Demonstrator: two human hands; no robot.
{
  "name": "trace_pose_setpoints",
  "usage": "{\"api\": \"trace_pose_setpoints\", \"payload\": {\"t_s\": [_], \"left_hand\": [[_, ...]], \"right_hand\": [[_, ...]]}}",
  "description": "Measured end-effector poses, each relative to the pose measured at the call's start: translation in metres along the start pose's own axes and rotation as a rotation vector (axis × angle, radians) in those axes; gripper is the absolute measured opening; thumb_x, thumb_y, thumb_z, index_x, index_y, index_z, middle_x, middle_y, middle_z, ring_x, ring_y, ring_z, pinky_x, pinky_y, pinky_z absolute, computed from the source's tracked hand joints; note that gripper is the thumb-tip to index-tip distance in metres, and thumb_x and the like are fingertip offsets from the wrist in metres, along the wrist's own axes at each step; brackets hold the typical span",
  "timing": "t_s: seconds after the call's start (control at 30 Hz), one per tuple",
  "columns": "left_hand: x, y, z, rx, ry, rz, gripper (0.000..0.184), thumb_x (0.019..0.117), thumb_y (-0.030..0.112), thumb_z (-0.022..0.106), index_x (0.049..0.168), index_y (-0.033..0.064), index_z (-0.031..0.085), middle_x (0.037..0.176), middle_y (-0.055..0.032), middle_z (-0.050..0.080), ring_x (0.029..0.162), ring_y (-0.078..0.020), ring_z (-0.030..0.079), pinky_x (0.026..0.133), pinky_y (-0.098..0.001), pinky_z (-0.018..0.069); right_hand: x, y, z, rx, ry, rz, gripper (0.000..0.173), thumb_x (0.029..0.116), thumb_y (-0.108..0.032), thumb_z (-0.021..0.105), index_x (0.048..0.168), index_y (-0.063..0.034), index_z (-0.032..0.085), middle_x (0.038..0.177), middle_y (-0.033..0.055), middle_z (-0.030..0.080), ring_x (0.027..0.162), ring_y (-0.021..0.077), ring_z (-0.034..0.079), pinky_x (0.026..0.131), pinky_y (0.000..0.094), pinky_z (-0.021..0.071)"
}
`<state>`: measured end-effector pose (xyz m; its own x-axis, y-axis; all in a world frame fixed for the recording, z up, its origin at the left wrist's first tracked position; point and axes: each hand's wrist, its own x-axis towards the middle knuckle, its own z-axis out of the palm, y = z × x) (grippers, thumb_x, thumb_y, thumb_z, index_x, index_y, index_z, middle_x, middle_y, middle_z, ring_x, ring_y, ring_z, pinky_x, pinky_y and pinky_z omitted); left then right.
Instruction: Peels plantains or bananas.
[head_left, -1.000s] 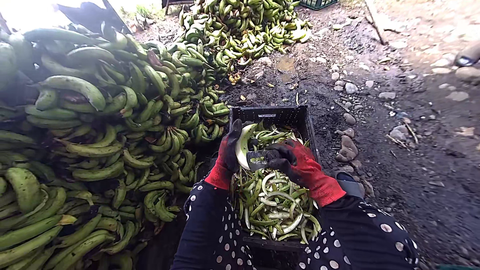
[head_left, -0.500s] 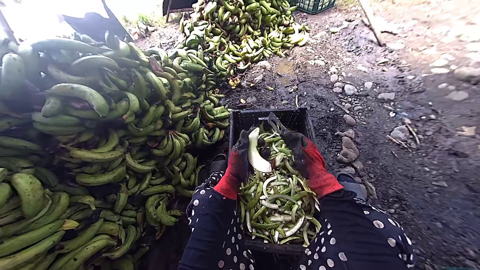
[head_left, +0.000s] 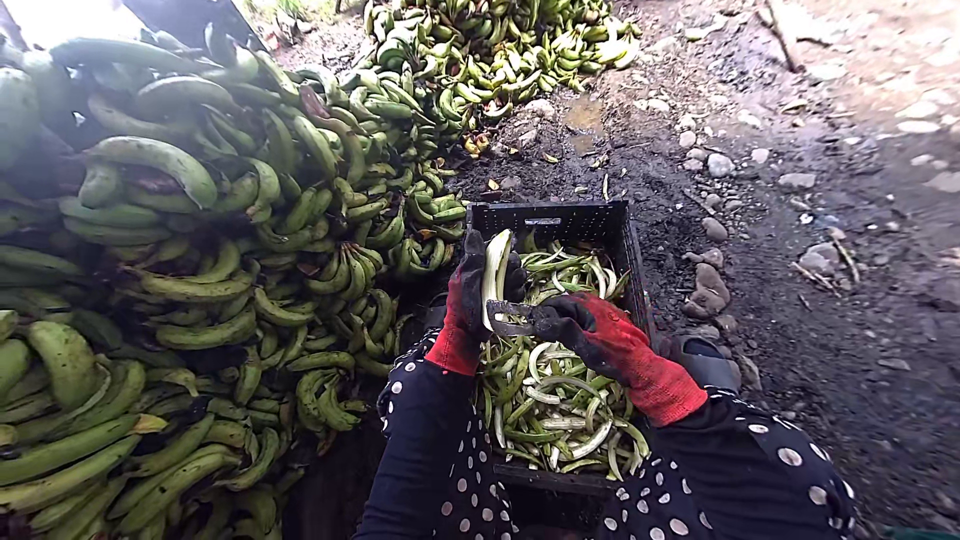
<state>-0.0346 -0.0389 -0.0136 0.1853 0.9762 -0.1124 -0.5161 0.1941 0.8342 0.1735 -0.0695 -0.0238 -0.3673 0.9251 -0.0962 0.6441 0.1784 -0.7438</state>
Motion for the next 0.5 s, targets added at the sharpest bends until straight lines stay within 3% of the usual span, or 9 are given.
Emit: {"api": "trace_pose_setpoints", "payload": {"t_s": [0.13, 0.23, 0.33, 0.43, 0.5], "left_hand": [[-0.008, -0.001, -0.004, 0.161, 0.121, 0.024, 0.049, 0.1049, 0.059, 0.038, 0.125, 0.0213, 0.063, 0.09, -0.0015, 0.07, 0.068, -0.0096, 0.067, 0.057, -0.0258, 0.0562], [-0.007, -0.003, -0.001, 0.331, 0.184, 0.115, 0.048, 0.1037, 0.058, 0.044, 0.125, 0.0194, 0.065, 0.094, -0.0009, 0.07, 0.076, -0.0091, 0.067, 0.064, -0.0286, 0.0578], [-0.008, -0.008, 0.001, 0.425, 0.214, 0.136, 0.043, 0.1057, 0.052, 0.043, 0.121, 0.0181, 0.065, 0.093, 0.0015, 0.067, 0.077, -0.0058, 0.063, 0.067, -0.0274, 0.0556], [-0.011, -0.013, 0.009, 0.423, 0.233, -0.001, 0.037, 0.1099, 0.039, 0.039, 0.125, 0.0134, 0.06, 0.091, -0.0013, 0.063, 0.075, -0.0094, 0.06, 0.066, -0.0293, 0.0532], [-0.011, -0.013, 0.017, 0.309, 0.177, -0.139, 0.042, 0.1111, 0.042, 0.032, 0.122, 0.0129, 0.059, 0.083, -0.0038, 0.066, 0.065, -0.0123, 0.064, 0.055, -0.028, 0.0549]], "right_hand": [[0.0, -0.007, 0.002, -0.05, -0.018, 0.073, 0.048, 0.0937, -0.06, 0.06, 0.122, -0.0236, 0.072, 0.114, 0.0081, 0.07, 0.112, 0.0283, 0.063, 0.096, 0.0594, 0.0472], [0.003, -0.012, 0.005, -0.006, 0.008, 0.151, 0.043, 0.0945, -0.053, 0.066, 0.121, -0.02, 0.072, 0.115, 0.0091, 0.07, 0.112, 0.0285, 0.063, 0.096, 0.0604, 0.0459], [0.012, -0.008, 0.009, -0.022, 0.09, 0.234, 0.046, 0.0953, -0.05, 0.067, 0.128, -0.0181, 0.069, 0.124, 0.015, 0.066, 0.12, 0.0363, 0.059, 0.096, 0.0662, 0.0434], [0.017, -0.002, 0.009, 0.019, 0.289, 0.251, 0.049, 0.0961, -0.055, 0.064, 0.123, -0.0146, 0.069, 0.119, 0.0206, 0.067, 0.112, 0.0419, 0.062, 0.091, 0.0697, 0.0461], [0.017, 0.004, 0.007, 0.065, 0.381, 0.223, 0.039, 0.1, -0.043, 0.064, 0.124, -0.0134, 0.068, 0.12, 0.0224, 0.065, 0.109, 0.0437, 0.063, 0.088, 0.0706, 0.0472]]}}
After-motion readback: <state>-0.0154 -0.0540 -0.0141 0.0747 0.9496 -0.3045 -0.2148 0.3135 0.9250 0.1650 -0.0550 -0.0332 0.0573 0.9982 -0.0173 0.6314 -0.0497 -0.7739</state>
